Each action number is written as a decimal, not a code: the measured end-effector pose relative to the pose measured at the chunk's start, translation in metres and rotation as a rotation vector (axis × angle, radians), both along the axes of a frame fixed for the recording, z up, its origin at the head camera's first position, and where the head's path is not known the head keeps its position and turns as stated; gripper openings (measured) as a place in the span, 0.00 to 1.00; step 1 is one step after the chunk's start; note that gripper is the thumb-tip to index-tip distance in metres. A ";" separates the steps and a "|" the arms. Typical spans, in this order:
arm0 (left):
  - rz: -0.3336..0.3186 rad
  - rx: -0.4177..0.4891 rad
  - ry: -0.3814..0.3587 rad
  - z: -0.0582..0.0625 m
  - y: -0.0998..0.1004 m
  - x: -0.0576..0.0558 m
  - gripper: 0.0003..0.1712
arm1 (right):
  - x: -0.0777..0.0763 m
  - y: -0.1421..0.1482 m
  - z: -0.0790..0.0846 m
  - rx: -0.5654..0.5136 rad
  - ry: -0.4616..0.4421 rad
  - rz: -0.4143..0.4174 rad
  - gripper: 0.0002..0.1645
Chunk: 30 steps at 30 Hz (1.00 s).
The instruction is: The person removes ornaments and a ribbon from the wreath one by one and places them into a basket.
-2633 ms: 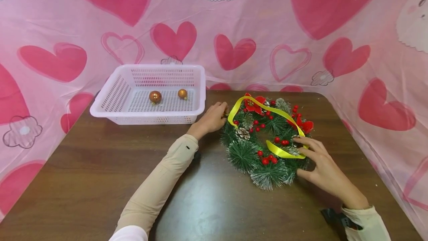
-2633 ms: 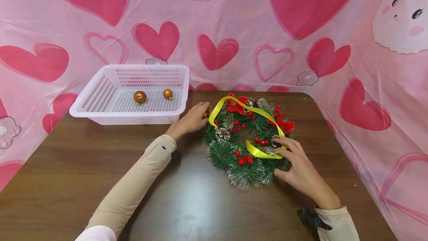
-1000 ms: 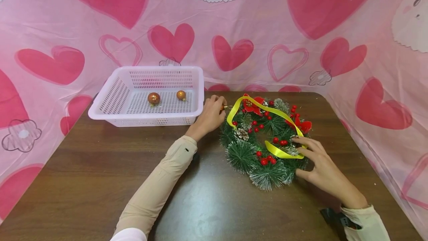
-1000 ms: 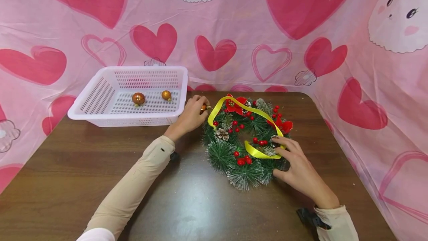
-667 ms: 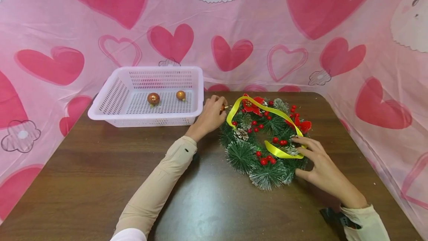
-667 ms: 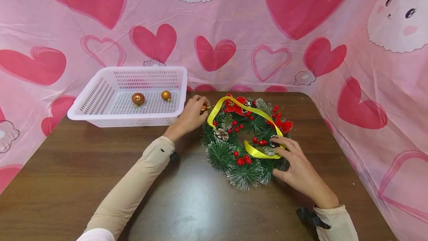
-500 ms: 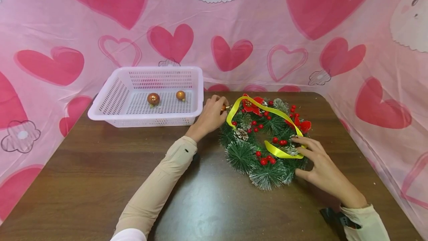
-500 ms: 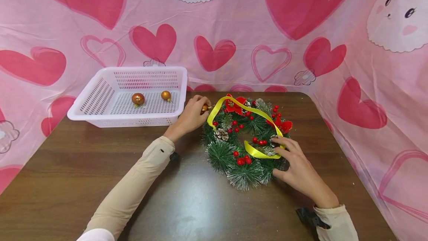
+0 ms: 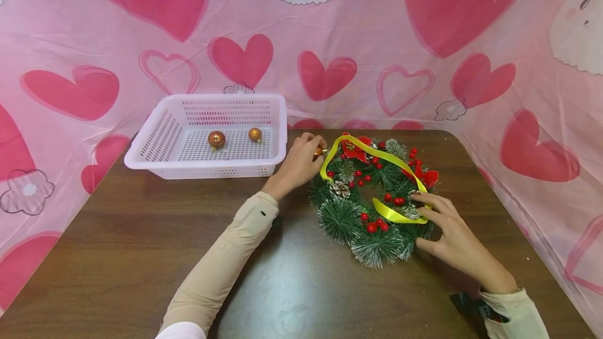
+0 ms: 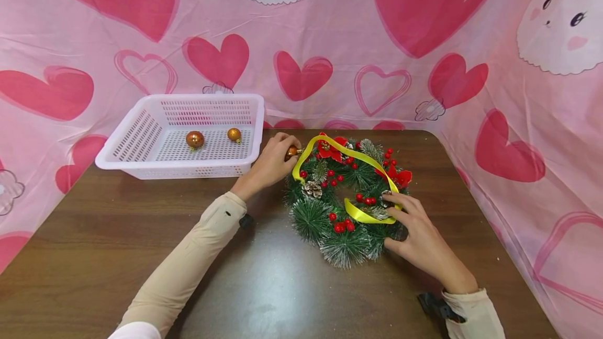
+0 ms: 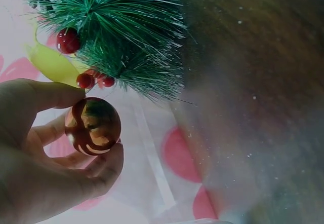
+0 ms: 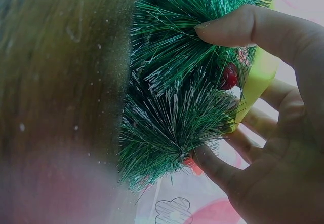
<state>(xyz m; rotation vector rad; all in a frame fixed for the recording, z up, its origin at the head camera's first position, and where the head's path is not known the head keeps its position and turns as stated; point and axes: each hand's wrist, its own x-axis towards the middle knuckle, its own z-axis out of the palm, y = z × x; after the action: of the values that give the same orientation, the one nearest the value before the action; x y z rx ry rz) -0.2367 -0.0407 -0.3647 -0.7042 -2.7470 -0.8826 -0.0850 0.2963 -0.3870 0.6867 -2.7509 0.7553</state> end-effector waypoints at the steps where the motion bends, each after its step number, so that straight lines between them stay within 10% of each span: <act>1: -0.003 -0.004 0.003 0.001 0.000 0.000 0.12 | 0.000 0.000 0.000 -0.002 -0.001 0.000 0.32; 21: -0.009 0.025 0.045 0.016 -0.002 0.005 0.12 | 0.000 0.000 -0.001 -0.012 0.001 0.007 0.31; 30: -0.150 -0.004 0.006 0.013 0.002 0.004 0.13 | 0.000 0.000 0.000 -0.011 0.007 0.006 0.30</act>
<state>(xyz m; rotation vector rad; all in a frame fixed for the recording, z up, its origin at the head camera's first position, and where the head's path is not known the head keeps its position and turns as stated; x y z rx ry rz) -0.2326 -0.0385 -0.3514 -0.9227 -2.7202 -0.9022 -0.0853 0.2962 -0.3872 0.6944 -2.7373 0.7669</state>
